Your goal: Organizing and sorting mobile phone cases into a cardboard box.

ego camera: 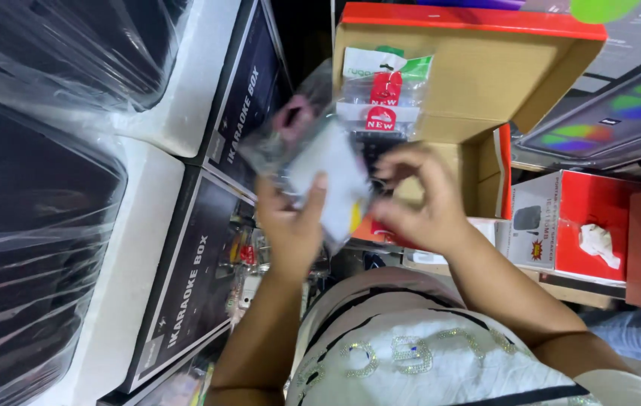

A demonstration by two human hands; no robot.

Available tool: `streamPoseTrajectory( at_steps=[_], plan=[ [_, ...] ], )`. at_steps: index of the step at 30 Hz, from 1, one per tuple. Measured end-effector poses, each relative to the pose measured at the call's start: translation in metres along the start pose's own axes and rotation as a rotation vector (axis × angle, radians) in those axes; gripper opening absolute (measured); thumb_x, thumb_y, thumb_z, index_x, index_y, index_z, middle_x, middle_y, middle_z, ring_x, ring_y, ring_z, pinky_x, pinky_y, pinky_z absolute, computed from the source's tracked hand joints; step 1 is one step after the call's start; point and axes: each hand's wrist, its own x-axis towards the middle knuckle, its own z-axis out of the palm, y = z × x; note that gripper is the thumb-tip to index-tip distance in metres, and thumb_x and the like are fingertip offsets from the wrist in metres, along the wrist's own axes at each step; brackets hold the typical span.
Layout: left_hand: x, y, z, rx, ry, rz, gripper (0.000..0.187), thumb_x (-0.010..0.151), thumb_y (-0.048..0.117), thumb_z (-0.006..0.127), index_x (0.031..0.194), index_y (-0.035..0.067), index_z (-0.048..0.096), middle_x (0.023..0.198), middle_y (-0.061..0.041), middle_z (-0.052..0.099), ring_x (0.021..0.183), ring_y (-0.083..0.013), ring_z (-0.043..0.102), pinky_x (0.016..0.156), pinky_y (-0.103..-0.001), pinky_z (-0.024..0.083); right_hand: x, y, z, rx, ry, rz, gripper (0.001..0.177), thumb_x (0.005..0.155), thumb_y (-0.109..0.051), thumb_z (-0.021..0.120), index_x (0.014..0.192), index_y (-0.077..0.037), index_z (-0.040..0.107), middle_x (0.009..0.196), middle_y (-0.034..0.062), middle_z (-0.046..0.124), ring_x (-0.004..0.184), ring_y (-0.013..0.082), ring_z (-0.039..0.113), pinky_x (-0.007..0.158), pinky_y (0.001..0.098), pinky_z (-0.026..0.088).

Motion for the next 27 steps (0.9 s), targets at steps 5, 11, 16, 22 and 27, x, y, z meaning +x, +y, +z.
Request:
streamPoseTrajectory(
  at_steps=[5,11,16,22,27],
  plan=[
    [0.010,0.044,0.037,-0.040,-0.331,0.128,0.055,0.095,0.013,0.072,0.143,0.006,0.048,0.132,-0.005,0.055,0.122,-0.0144,0.057,0.106,-0.032,0.051,-0.001,-0.021,-0.002,-0.197,-0.014,-0.104,0.088,0.070,-0.028,0.089,0.134,0.009,0.043,0.120,0.0173,0.061,0.110,0.0218,0.061,0.094,0.0309,0.050],
    [0.022,0.023,0.039,0.518,-0.299,0.344,0.058,0.088,0.011,0.082,0.140,0.009,0.054,0.137,-0.013,0.058,0.125,-0.0270,0.060,0.107,-0.039,0.054,-0.015,0.039,-0.020,0.188,0.130,0.361,0.029,0.095,0.004,0.075,0.122,0.000,0.065,0.115,0.0045,0.072,0.105,0.0088,0.066,0.092,0.0252,0.055],
    [0.029,-0.036,0.021,0.593,-0.155,0.146,0.055,0.083,0.008,0.085,0.132,0.009,0.059,0.112,-0.008,0.070,0.101,-0.0199,0.068,0.090,-0.033,0.057,-0.026,0.075,-0.009,0.175,0.117,0.453,0.028,0.086,0.003,0.080,0.111,-0.003,0.069,0.100,0.0021,0.074,0.090,0.0062,0.064,0.084,0.0242,0.054],
    [0.031,-0.044,0.013,0.711,-0.150,0.173,0.046,0.081,0.008,0.087,0.122,0.009,0.065,0.102,-0.005,0.073,0.093,-0.0199,0.066,0.085,-0.034,0.055,-0.016,0.046,-0.007,-0.309,0.134,0.348,0.042,0.074,-0.007,0.094,0.100,-0.001,0.062,0.083,0.0053,0.069,0.072,0.0095,0.064,0.068,0.0263,0.054],
    [0.032,-0.048,0.004,0.751,-0.138,0.189,0.046,0.080,0.009,0.087,0.120,0.009,0.065,0.101,-0.005,0.073,0.092,-0.0208,0.066,0.086,-0.035,0.054,-0.029,0.067,-0.007,-0.144,0.136,0.352,0.039,0.082,-0.004,0.087,0.106,-0.004,0.057,0.086,0.0029,0.067,0.077,0.0076,0.064,0.069,0.0260,0.056]
  ],
)
